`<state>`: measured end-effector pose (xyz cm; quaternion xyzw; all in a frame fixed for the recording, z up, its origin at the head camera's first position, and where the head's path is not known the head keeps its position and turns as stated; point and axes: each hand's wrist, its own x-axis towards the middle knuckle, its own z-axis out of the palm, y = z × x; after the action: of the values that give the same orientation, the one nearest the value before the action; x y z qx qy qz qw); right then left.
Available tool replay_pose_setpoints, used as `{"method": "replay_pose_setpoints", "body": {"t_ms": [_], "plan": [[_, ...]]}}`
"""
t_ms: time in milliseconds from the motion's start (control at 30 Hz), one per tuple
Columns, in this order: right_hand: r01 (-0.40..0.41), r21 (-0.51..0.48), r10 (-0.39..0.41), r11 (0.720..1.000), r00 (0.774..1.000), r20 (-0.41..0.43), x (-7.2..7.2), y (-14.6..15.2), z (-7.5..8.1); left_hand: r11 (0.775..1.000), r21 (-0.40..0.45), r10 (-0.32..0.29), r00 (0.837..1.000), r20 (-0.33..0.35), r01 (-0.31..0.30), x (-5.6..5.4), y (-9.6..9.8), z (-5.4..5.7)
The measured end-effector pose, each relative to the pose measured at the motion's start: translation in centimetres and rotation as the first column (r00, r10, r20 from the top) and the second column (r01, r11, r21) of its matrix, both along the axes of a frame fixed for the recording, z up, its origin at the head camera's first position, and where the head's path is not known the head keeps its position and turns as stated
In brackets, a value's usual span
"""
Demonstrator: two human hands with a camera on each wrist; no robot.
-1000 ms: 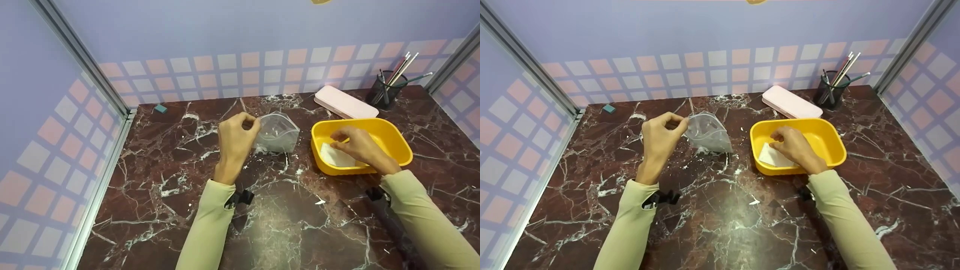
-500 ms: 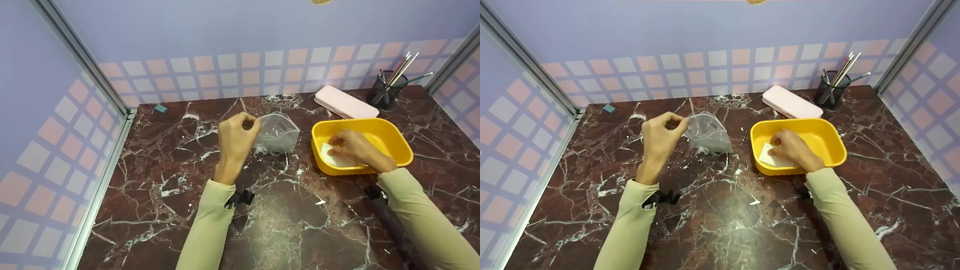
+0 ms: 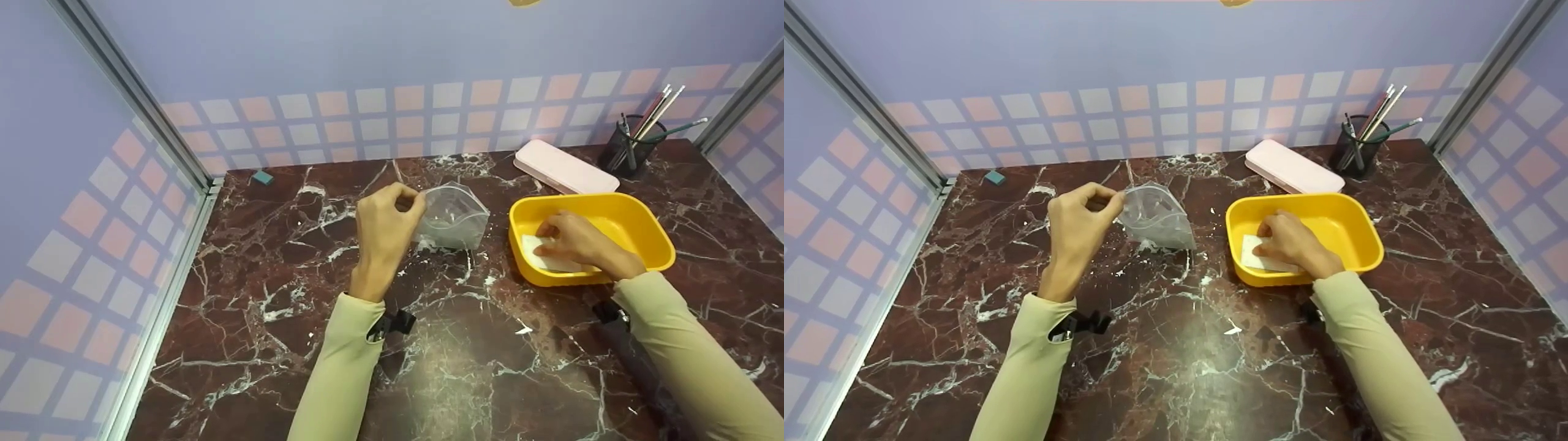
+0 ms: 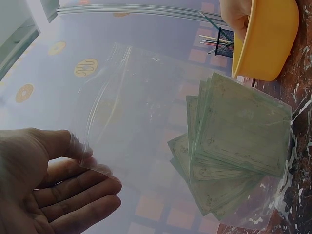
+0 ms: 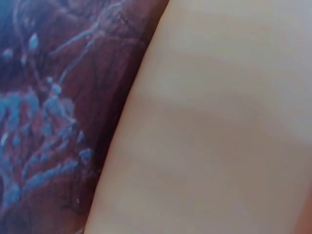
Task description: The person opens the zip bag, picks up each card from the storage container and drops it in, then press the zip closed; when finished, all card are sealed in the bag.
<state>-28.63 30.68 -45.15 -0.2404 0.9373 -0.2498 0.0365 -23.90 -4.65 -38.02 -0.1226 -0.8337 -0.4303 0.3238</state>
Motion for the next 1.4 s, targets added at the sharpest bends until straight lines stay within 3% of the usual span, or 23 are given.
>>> {"method": "replay_pose_setpoints", "body": {"t_ms": [467, 633, 1133, 1400], "plan": [[0.085, -0.004, -0.085, 0.996, 0.995, 0.061, 0.1, -0.1, 0.1, 1.000, -0.002, 0.004, 1.000, 0.017, -0.004, 0.1, 0.0, 0.1], [0.089, -0.014, -0.088, 0.996, 0.996, 0.033, 0.3, 0.1, 0.2, 1.000, 0.004, -0.002, 1.000, 0.008, 0.002, 0.1, 0.0, 0.0], [0.122, -0.173, -0.153, 0.977, 0.972, -0.180, 1.1, -0.1, 2.9, 1.000, 0.005, -0.015, 1.000, 0.000, 0.015, 0.1, -0.1, -0.1], [0.056, -0.274, -0.158, 0.960, 0.917, -0.366, 1.8, -0.9, 4.5, 1.000, 0.011, -0.017, 1.000, 0.006, 0.016, 0.1, 0.0, -0.1]]}}
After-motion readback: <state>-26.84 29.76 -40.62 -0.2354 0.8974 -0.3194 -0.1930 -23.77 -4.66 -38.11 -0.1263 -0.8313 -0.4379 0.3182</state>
